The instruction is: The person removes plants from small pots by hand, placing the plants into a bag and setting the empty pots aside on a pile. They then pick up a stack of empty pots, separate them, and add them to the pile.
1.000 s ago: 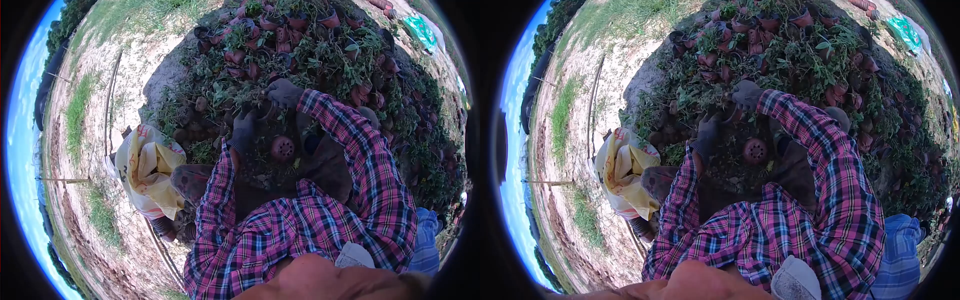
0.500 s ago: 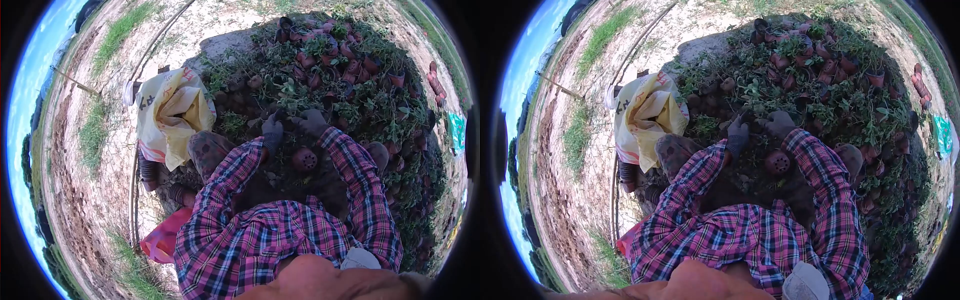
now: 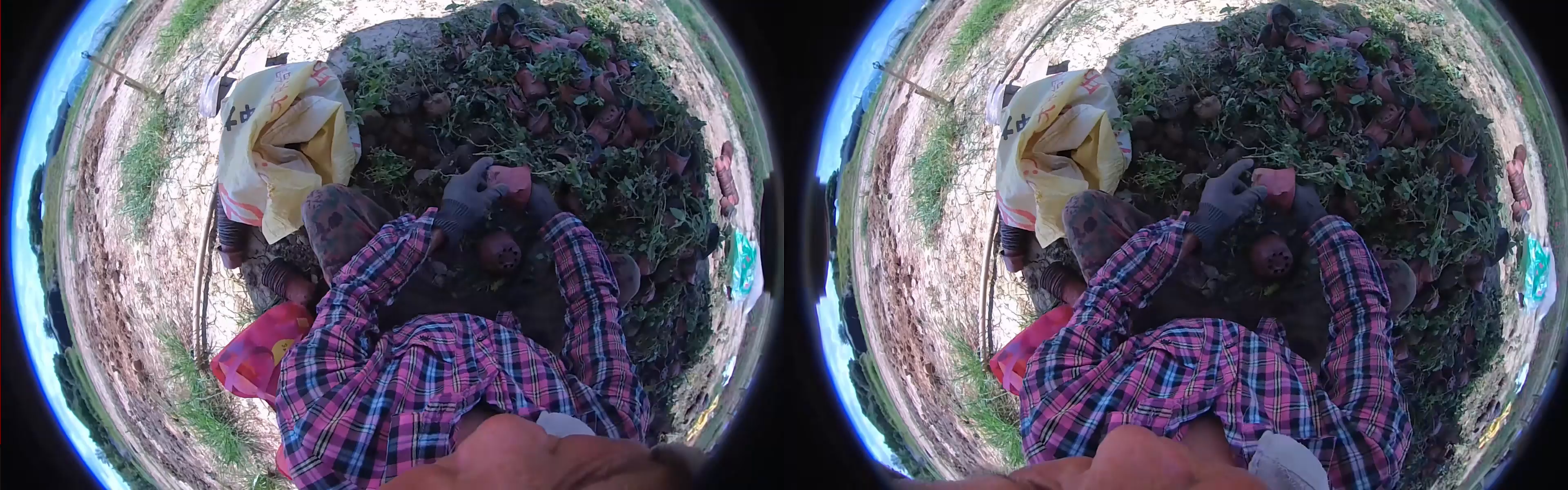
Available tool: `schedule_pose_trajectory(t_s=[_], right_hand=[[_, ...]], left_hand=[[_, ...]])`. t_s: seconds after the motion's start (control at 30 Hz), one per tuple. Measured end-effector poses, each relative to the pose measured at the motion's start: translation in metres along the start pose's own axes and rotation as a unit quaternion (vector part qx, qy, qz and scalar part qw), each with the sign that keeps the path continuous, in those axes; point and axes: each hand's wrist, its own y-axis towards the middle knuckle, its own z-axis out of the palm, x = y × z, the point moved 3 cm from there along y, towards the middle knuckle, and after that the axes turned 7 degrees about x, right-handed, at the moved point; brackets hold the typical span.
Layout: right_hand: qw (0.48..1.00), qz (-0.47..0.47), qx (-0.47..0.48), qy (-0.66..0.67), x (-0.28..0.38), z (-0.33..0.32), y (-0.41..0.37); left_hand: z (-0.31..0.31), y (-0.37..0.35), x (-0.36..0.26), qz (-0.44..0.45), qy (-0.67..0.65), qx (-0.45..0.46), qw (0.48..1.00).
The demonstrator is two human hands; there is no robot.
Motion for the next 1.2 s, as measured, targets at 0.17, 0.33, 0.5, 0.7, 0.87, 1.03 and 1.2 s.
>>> schedule_pose_trajectory(t_s=[0.17, 0.33, 0.5, 0.7, 0.87, 1.03, 1.2], right_hand=[[0.957, -0.254, 0.006, -0.142, 0.092, 0.007, -0.009], [0.979, -0.202, -0.001, 0.004, 0.068, 0.015, 0.001], [0.987, -0.133, 0.071, -0.054, 0.096, 0.011, -0.015], [0.920, -0.166, 0.060, 0.350, 0.082, -0.001, -0.017], [0.957, -0.231, 0.029, 0.175, 0.109, -0.002, -0.028], [0.958, -0.157, -0.057, -0.233, 0.052, -0.007, -0.014], [0.983, -0.174, 0.025, 0.047, 0.094, 0.003, -0.031]], left_hand=[[0.011, 0.004, 0.009, 0.155, -0.203, 0.097, 0.962], [0.003, -0.005, -0.011, 0.041, -0.076, 0.055, 0.995], [0.008, 0.010, 0.032, -0.053, -0.250, 0.051, 0.966], [0.011, 0.002, 0.012, -0.175, -0.254, 0.172, 0.936], [0.021, -0.016, 0.010, -0.197, -0.259, 0.204, 0.923], [0.009, -0.011, 0.009, -0.136, -0.302, 0.125, 0.935], [0.005, -0.008, -0.003, 0.083, 0.159, -0.003, 0.984]])
